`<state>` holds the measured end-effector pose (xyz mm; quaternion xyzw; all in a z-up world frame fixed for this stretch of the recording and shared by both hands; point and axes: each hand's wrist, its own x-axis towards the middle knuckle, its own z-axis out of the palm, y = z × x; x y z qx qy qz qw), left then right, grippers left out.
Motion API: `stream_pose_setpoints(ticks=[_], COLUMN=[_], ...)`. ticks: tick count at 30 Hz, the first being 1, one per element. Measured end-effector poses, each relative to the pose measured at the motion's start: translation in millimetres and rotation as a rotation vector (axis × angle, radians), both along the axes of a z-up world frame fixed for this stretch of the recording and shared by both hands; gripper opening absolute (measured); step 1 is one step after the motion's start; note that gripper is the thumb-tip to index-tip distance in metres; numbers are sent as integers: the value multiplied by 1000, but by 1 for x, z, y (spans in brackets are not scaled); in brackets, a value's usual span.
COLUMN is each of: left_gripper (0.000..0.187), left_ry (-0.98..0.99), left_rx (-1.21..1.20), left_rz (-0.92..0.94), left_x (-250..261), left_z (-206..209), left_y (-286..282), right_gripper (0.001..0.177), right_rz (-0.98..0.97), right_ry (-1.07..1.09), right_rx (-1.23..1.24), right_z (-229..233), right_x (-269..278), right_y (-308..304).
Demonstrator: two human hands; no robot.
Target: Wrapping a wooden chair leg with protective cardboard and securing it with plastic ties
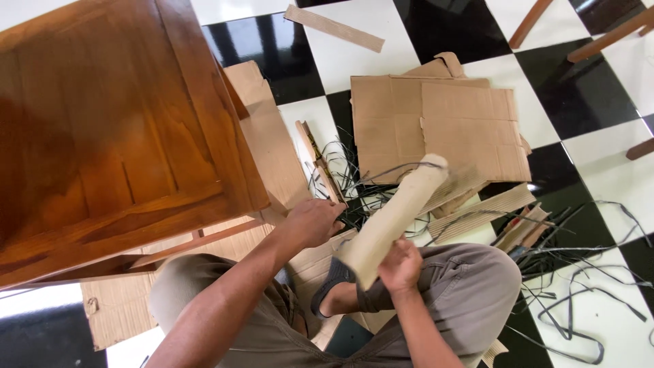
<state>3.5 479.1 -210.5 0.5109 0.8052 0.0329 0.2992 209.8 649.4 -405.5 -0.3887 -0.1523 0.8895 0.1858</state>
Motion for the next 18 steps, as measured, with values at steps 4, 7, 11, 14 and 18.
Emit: stream_pose_setpoints(ticks=[4,7,11,14,18], left_gripper=[58,73,76,63,38], left_ry=[-138,-456,-560,-597,-541], left_rx=[35,211,263,360,506], left_rz=[101,182,197,241,372], left_x=[3,13,30,44,55], left_z=[12,35,34,25,19], left_y=[-13,-23,-29,-38,-53], right_gripper=[29,27,33,33,24], right_rz=[213,300,385,445,415], right_ry=[200,328,288,250,175], right_rx=[-9,129,326,527,843], right_z=[-5,-28,-76,-103,-20], right_x=[4,1,3,5,-26], right_y=[-39,-54,-64,-82,-82])
